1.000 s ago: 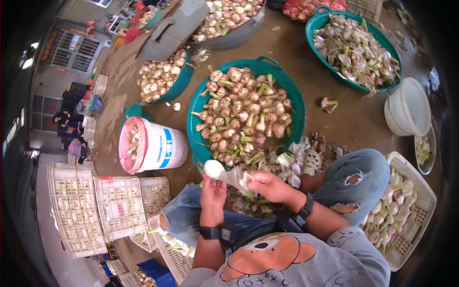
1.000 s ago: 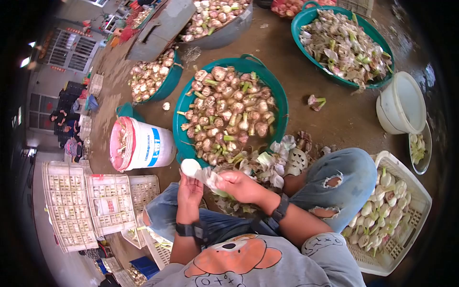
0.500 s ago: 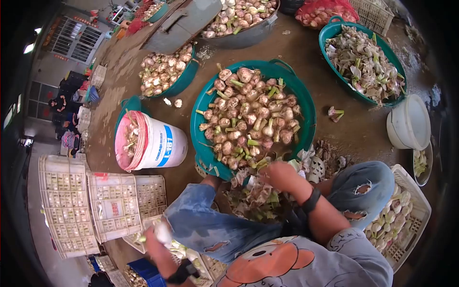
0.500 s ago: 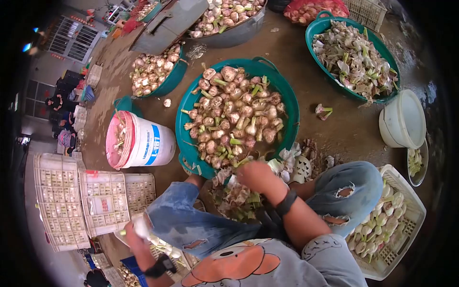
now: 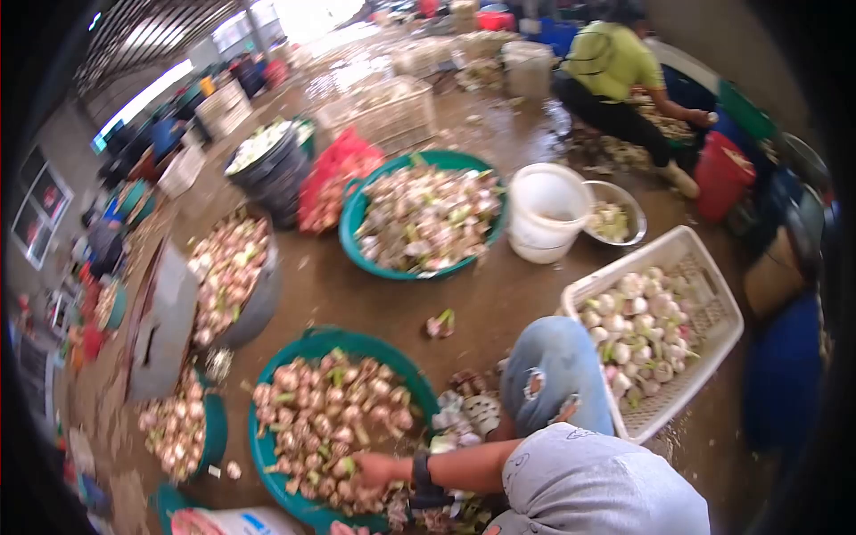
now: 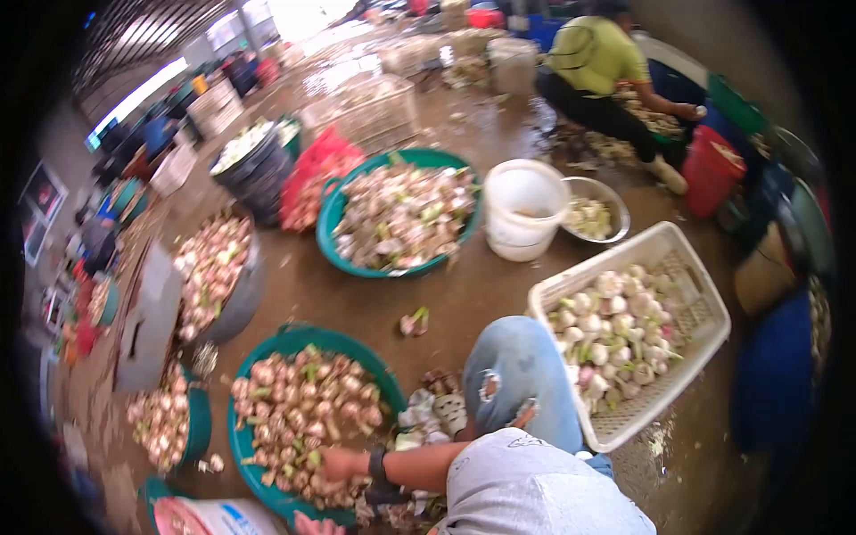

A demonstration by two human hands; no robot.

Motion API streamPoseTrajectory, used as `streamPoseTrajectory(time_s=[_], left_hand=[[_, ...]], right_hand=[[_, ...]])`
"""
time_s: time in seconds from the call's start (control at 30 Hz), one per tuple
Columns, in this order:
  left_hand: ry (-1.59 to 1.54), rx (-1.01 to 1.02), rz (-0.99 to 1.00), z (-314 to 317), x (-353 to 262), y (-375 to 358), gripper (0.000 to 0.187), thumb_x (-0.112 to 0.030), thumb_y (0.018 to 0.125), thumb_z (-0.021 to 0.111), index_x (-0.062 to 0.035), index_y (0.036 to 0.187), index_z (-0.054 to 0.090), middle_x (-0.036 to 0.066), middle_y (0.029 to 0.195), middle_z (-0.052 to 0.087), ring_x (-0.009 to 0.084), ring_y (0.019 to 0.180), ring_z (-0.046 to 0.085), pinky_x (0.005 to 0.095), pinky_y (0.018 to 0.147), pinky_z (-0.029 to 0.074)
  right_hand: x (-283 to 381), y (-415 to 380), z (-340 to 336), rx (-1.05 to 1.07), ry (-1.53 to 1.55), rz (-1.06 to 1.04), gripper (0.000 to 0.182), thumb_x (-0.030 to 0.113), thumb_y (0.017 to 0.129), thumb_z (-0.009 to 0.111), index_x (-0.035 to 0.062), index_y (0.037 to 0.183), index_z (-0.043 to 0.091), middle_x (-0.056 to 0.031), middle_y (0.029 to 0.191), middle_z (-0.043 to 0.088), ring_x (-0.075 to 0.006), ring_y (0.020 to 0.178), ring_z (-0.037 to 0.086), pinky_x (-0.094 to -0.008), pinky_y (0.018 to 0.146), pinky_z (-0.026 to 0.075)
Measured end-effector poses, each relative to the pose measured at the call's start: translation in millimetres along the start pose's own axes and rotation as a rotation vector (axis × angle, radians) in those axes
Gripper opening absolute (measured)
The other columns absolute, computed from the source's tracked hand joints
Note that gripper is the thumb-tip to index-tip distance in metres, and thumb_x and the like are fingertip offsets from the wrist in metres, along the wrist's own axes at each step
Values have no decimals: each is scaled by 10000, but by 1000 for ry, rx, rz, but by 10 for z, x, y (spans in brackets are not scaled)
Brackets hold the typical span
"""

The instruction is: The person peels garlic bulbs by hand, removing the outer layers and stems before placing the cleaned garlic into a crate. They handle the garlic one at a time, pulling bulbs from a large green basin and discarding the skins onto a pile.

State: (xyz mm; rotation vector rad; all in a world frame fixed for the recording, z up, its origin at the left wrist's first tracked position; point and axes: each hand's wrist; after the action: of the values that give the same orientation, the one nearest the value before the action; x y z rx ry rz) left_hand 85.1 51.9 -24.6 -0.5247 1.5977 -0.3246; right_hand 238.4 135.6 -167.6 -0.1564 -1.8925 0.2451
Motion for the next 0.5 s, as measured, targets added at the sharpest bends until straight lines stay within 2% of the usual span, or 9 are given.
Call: streamPoseTrajectory(time_s=[0.03, 0.07, 0.1, 0.13, 0.17, 0.23, 0.33, 0.43, 0.5], left_hand=[[-69, 114, -33, 50, 263, 255, 562, -339, 855, 559, -62, 1297, 350, 165, 1247, 410, 249, 1102, 419, 383, 879, 399], [-63, 169, -29, 188, 252, 373, 562, -339, 855, 559, -62, 1297, 350, 165, 1247, 410, 249, 1102, 419, 383, 879, 399], [-31, 237, -25, 312, 227, 414, 564, -338, 854, 561, -63, 1298, 349, 165, 1247, 410, 249, 1102, 419, 383, 879, 400], [0, 293, -19, 401, 206, 429, 566, -336, 853, 563, -63, 1299, 348, 165, 1246, 410, 249, 1101, 420, 382, 878, 400], [29, 335, -11, 456, 184, 426, 567, -334, 852, 565, -63, 1300, 347, 165, 1246, 411, 249, 1100, 420, 382, 878, 400], [69, 384, 0, 491, 173, 367, 571, -331, 849, 569, -64, 1301, 345, 165, 1245, 411, 248, 1099, 421, 380, 878, 400], [108, 405, 13, 413, 164, 252, 577, -326, 846, 575, -65, 1304, 342, 165, 1244, 412, 248, 1096, 422, 379, 877, 400], [144, 431, 27, 350, 132, 169, 583, -321, 842, 581, -66, 1306, 340, 165, 1242, 413, 248, 1094, 424, 377, 877, 400], [170, 465, 42, 380, 85, 145, 587, -318, 840, 585, -67, 1308, 338, 164, 1242, 413, 247, 1093, 425, 376, 876, 401]], right_hand=[[272, -217, -111, 3, 380, -21, 613, 245, 673, 669, 22, 1189, 423, -209, 1034, 556, -314, 925, 557, -383, 759, 459], [732, -590, -322, -84, 306, 51, 638, 198, 705, 643, -6, 1236, 355, -215, 1082, 530, -298, 919, 557, -376, 760, 458], [588, -583, -192, -62, 417, -55, 671, 166, 713, 636, 38, 1283, 305, -208, 1118, 512, -304, 906, 557, -383, 760, 453], [645, -722, -327, -88, 479, -228, 513, 149, 679, 623, 42, 1143, 434, -218, 1037, 543, -339, 928, 550, -421, 747, 448], [755, -824, -436, -165, 118, -488, 291, 135, 683, 584, 2, 941, 557, -216, 914, 582, -359, 832, 573, -436, 684, 461], [1095, -1223, -817, 238, -165, -407, 224, 237, 807, 544, 51, 864, 653, -151, 801, 626, -334, 714, 564, -423, 647, 446], [797, -1202, -463, 330, -509, -581, 173, 153, 699, 540, -7, 722, 600, -197, 729, 593, -377, 695, 573, -439, 601, 465], [749, -1267, -313, 210, -518, -683, 216, 178, 732, 501, 6, 659, 609, -181, 605, 567, -382, 609, 560, -437, 557, 465], [829, -1325, -326, 198, -515, -645, 230, 198, 734, 510, 0, 649, 590, -184, 642, 578, -371, 627, 566, -430, 568, 469]])
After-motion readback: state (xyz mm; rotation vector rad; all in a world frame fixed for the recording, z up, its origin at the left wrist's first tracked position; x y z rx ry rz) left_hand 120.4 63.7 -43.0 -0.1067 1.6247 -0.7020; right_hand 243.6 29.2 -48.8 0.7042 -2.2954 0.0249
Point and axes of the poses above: each hand's wrist, its own y-axis towards the middle knuckle, its own z-axis out of the palm, x = y × z
